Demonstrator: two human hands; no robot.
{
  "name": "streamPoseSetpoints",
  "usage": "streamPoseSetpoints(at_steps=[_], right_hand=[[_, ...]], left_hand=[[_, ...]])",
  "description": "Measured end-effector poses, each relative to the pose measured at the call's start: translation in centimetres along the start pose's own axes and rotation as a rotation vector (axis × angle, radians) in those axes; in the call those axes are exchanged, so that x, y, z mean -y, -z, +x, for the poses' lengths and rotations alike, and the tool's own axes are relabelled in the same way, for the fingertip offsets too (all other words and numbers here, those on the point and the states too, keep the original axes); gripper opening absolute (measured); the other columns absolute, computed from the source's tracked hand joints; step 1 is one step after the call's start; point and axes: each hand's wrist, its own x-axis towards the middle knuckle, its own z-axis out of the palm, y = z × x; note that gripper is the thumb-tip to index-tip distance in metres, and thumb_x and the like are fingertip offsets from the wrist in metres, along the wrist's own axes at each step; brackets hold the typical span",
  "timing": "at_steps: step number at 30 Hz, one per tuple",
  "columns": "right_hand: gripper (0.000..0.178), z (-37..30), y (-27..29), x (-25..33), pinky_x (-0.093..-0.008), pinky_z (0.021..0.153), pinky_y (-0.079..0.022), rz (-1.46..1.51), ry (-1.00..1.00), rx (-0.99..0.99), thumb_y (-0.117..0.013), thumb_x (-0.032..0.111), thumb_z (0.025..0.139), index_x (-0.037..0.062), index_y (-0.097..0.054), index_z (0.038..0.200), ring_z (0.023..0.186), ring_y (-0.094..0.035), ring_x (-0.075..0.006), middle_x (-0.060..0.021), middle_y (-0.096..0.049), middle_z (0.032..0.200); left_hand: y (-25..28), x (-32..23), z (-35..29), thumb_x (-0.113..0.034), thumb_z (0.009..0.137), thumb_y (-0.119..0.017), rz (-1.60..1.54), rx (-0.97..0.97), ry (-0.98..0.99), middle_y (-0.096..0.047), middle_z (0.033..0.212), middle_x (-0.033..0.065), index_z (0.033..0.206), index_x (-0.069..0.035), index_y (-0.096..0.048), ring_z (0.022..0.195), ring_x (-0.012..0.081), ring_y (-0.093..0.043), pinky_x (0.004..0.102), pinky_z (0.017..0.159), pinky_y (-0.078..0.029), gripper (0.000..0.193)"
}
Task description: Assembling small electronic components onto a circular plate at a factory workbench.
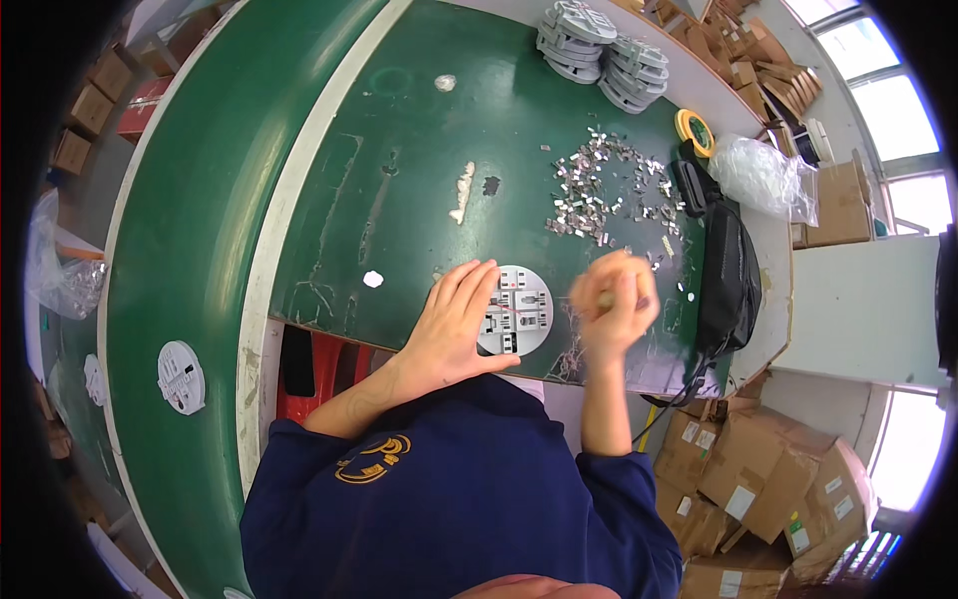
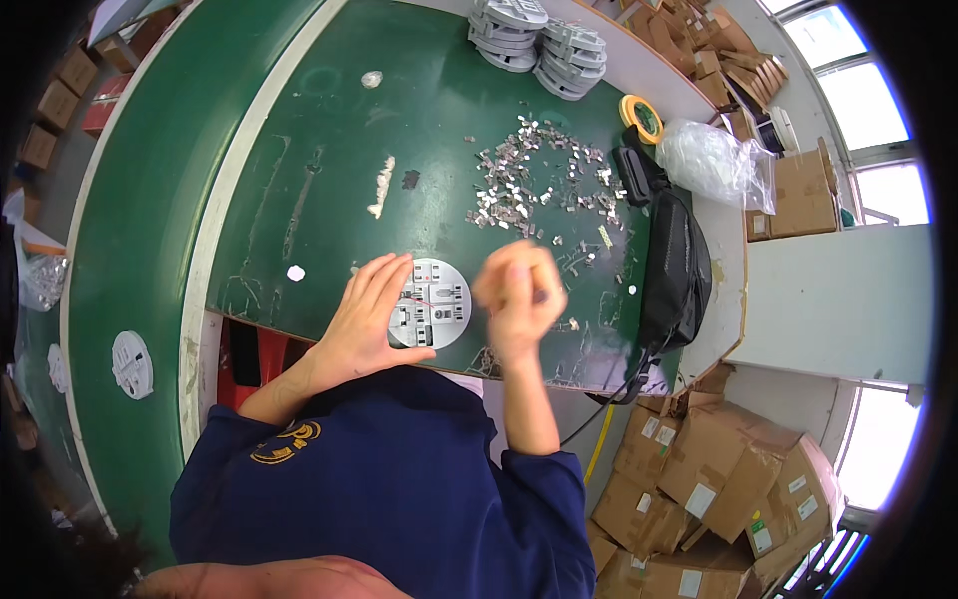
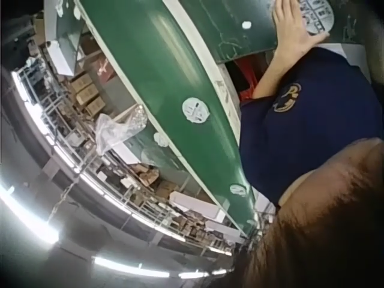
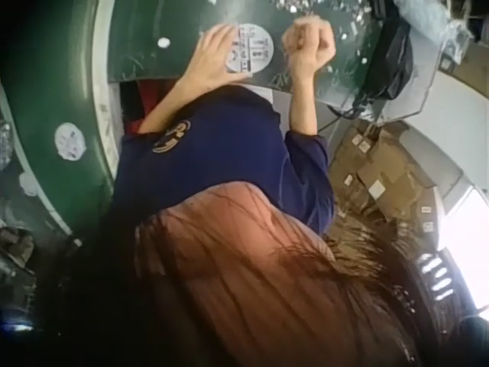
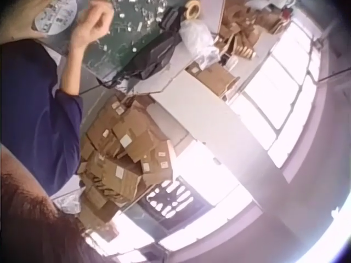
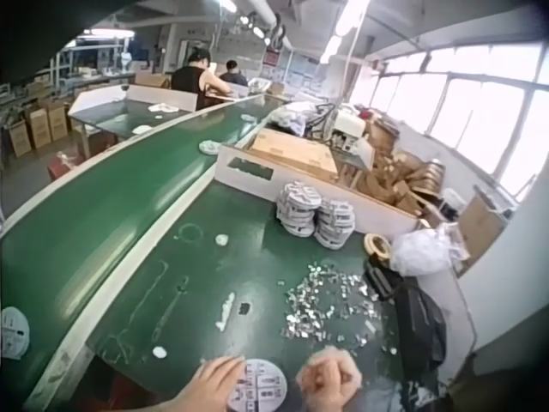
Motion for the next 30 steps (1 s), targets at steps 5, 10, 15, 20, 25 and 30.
streamPoseSetpoints(at_steps=[5,10,15,20,25,30], right_hand=[[0.011,2.6,7.4,0.2,-0.0268,0.055,-0.039,-1.065,0.097,0.063,-0.064,0.007,0.091,-0.0036,-0.065,0.093,0.059,-0.049,-0.0117,-0.0067,-0.061,0.08],[0.012,1.8,8.9,-1.5,-0.0326,0.064,-0.047,-1.196,0.013,0.173,-0.066,0.003,0.088,-0.0015,-0.066,0.098,0.066,-0.056,-0.0186,-0.0102,-0.06,0.084],[0.009,1.1,6.4,0.3,-0.0293,0.061,-0.045,-1.052,-0.017,0.139,-0.066,0.003,0.089,-0.0013,-0.067,0.097,0.064,-0.053,-0.0143,-0.0078,-0.06,0.083],[0.009,-0.5,3.4,1.8,-0.0229,0.056,-0.039,-0.587,-0.44,0.138,-0.066,0.001,0.089,0.0002,-0.069,0.098,0.062,-0.046,-0.0055,-0.0034,-0.062,0.084],[0.008,-2.2,2.5,0.3,-0.0176,0.045,-0.028,-0.495,-0.343,0.352,-0.065,-0.001,0.09,-0.0005,-0.07,0.097,0.052,-0.039,0.0011,0.0006,-0.063,0.088],[0.009,-3.0,1.8,0.0,-0.0177,0.046,-0.03,-0.532,-0.244,0.264,-0.072,-0.003,0.083,0.0003,-0.073,0.092,0.053,-0.041,0.0007,-0.0013,-0.069,0.091]], left_hand=[[0.5,-0.3,0.1,-0.042,0.069,-0.083,-0.008,0.044,0.003,-0.038,0.146,0.0231,0.142,0.009,-0.033,0.138,0.0382,-0.031,0.0487,0.112,-0.029,0.101],[0.9,-0.3,0.0,-0.037,0.075,-0.079,-0.127,-0.014,0.002,-0.041,0.144,0.02,0.137,0.005,-0.043,0.135,0.0372,-0.033,0.0472,0.11,-0.031,0.083],[0.9,-0.6,0.4,-0.022,0.079,-0.079,-0.095,-0.09,-0.024,-0.05,0.135,0.0146,0.124,-0.001,-0.058,0.121,0.0347,-0.044,0.0427,0.101,-0.04,0.054],[-0.1,-0.5,1.1,-0.009,0.081,-0.074,-0.106,-0.144,-0.073,-0.056,0.122,0.0094,0.103,-0.003,-0.065,0.108,0.0294,-0.048,0.0389,0.092,-0.045,0.024],[-0.5,-0.6,1.2,-0.005,0.081,-0.073,-0.139,-0.213,-0.063,-0.057,0.116,0.0084,0.094,-0.003,-0.065,0.104,0.0285,-0.05,0.0372,0.089,-0.046,0.016],[-0.8,-0.3,1.1,-0.004,0.079,-0.074,-0.172,-0.257,-0.054,-0.058,0.115,0.0083,0.092,-0.004,-0.064,0.102,0.0288,-0.052,0.0364,0.088,-0.046,0.016]])
